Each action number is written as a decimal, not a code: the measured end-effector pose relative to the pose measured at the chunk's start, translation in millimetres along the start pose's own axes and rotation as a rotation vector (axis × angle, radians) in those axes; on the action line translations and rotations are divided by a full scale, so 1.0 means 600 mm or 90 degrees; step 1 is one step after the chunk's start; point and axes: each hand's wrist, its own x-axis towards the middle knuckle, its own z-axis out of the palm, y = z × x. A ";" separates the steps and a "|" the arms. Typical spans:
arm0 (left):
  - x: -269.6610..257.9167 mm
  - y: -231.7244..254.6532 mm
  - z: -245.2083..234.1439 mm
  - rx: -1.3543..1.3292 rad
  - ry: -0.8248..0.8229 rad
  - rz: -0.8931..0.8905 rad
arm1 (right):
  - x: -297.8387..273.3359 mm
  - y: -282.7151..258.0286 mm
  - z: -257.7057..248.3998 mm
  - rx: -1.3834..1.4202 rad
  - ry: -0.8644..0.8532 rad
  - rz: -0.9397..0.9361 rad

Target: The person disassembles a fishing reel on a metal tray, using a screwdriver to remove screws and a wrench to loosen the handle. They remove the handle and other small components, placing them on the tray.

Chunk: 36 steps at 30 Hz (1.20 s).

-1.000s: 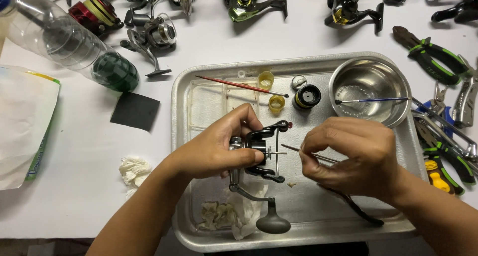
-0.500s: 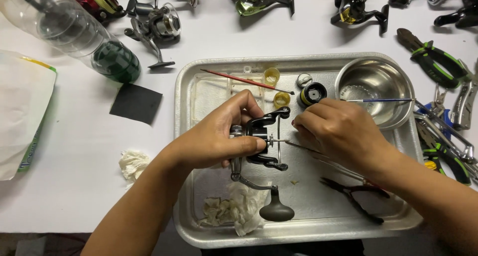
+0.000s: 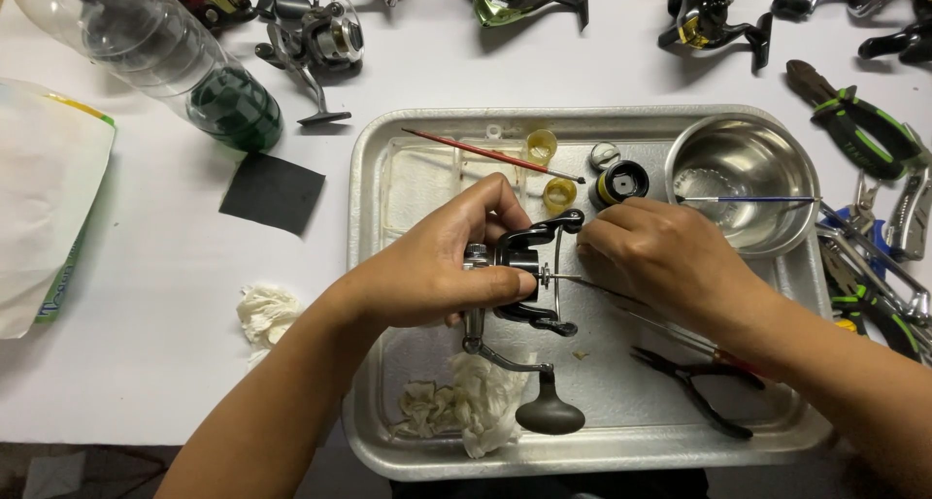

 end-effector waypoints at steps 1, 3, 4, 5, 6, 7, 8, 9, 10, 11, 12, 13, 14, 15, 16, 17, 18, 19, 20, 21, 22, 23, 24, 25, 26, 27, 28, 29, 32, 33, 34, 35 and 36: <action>0.001 -0.003 0.000 0.000 -0.001 0.000 | -0.001 0.001 0.001 0.000 0.000 0.001; 0.002 -0.010 0.001 0.015 0.014 0.031 | -0.003 0.002 0.004 0.009 -0.013 0.002; 0.003 -0.010 0.000 0.015 0.013 0.031 | -0.004 0.001 0.001 0.010 -0.013 0.002; 0.003 -0.010 0.000 0.019 0.010 0.042 | -0.005 0.000 -0.001 0.013 -0.028 0.011; 0.003 -0.010 0.000 0.023 0.007 0.053 | -0.006 -0.001 -0.004 0.017 -0.042 0.019; 0.002 -0.005 0.001 0.022 0.006 0.053 | -0.005 -0.004 -0.005 0.017 -0.043 0.019; 0.001 -0.001 0.002 0.008 0.005 0.017 | -0.003 -0.006 -0.006 0.041 -0.029 0.030; 0.000 0.004 0.003 -0.006 0.003 -0.018 | -0.002 -0.008 -0.007 0.065 -0.015 0.040; 0.000 0.003 0.004 -0.006 0.003 -0.018 | -0.002 -0.010 -0.006 0.064 -0.015 0.040; 0.000 0.003 0.004 -0.024 0.000 -0.017 | -0.002 -0.011 -0.005 0.098 0.031 0.049; 0.000 0.002 0.005 -0.043 -0.003 -0.016 | -0.002 -0.013 -0.003 0.132 0.077 0.057; -0.001 0.003 0.004 -0.043 -0.003 -0.017 | -0.003 -0.012 -0.002 0.132 0.077 0.058; -0.002 0.004 0.004 -0.028 0.000 -0.019 | -0.004 -0.011 -0.002 0.143 0.098 0.072; -0.001 0.005 0.003 -0.011 0.002 -0.020 | -0.004 -0.010 -0.002 0.152 0.120 0.086; -0.001 0.008 0.003 -0.012 0.002 -0.019 | -0.004 -0.010 -0.004 0.152 0.119 0.086; -0.002 0.011 0.003 -0.024 -0.003 -0.028 | -0.003 -0.011 -0.006 0.148 0.125 0.083; -0.003 0.014 0.003 -0.037 -0.008 -0.036 | -0.003 -0.012 -0.008 0.145 0.131 0.080; -0.003 0.014 0.003 -0.037 -0.008 -0.036 | -0.003 -0.012 -0.008 0.145 0.131 0.080; -0.003 0.015 0.003 -0.039 -0.009 -0.039 | -0.002 -0.012 -0.007 0.137 0.114 0.090; -0.003 0.015 0.003 -0.040 -0.011 -0.043 | -0.002 -0.012 -0.007 0.131 0.097 0.099; -0.003 0.013 0.003 -0.041 -0.010 -0.044 | -0.001 -0.014 -0.007 0.131 0.096 0.099; -0.003 0.012 0.003 -0.030 -0.006 -0.030 | 0.000 -0.016 -0.008 0.131 0.076 0.109; -0.002 0.010 0.004 -0.020 -0.001 -0.017 | 0.001 -0.017 -0.009 0.131 0.057 0.119; -0.002 0.007 0.003 -0.020 -0.001 -0.016 | 0.001 -0.018 -0.008 0.130 0.057 0.119; -0.001 0.003 0.002 -0.003 0.000 0.005 | 0.001 -0.018 -0.007 0.137 0.055 0.120; -0.001 0.000 0.002 0.013 0.002 0.027 | 0.001 -0.019 -0.005 0.144 0.054 0.121; 0.000 -0.001 0.002 0.014 0.002 0.027 | 0.001 -0.018 -0.003 0.143 0.054 0.121; 0.000 -0.003 0.002 0.015 0.004 0.039 | 0.001 -0.018 -0.001 0.135 0.053 0.131; 0.001 -0.006 0.002 0.015 0.008 0.049 | 0.003 -0.021 -0.004 0.132 0.044 0.155; 0.001 -0.007 0.003 0.015 0.009 0.048 | 0.004 -0.022 -0.006 0.138 0.035 0.169; 0.001 -0.008 0.002 0.015 0.009 0.049 | 0.003 -0.022 -0.007 0.138 0.035 0.168; 0.001 -0.008 0.002 0.024 0.009 0.050 | 0.003 -0.023 -0.008 0.137 0.039 0.159; 0.001 -0.009 0.002 0.032 0.009 0.051 | 0.003 -0.023 -0.009 0.137 0.042 0.150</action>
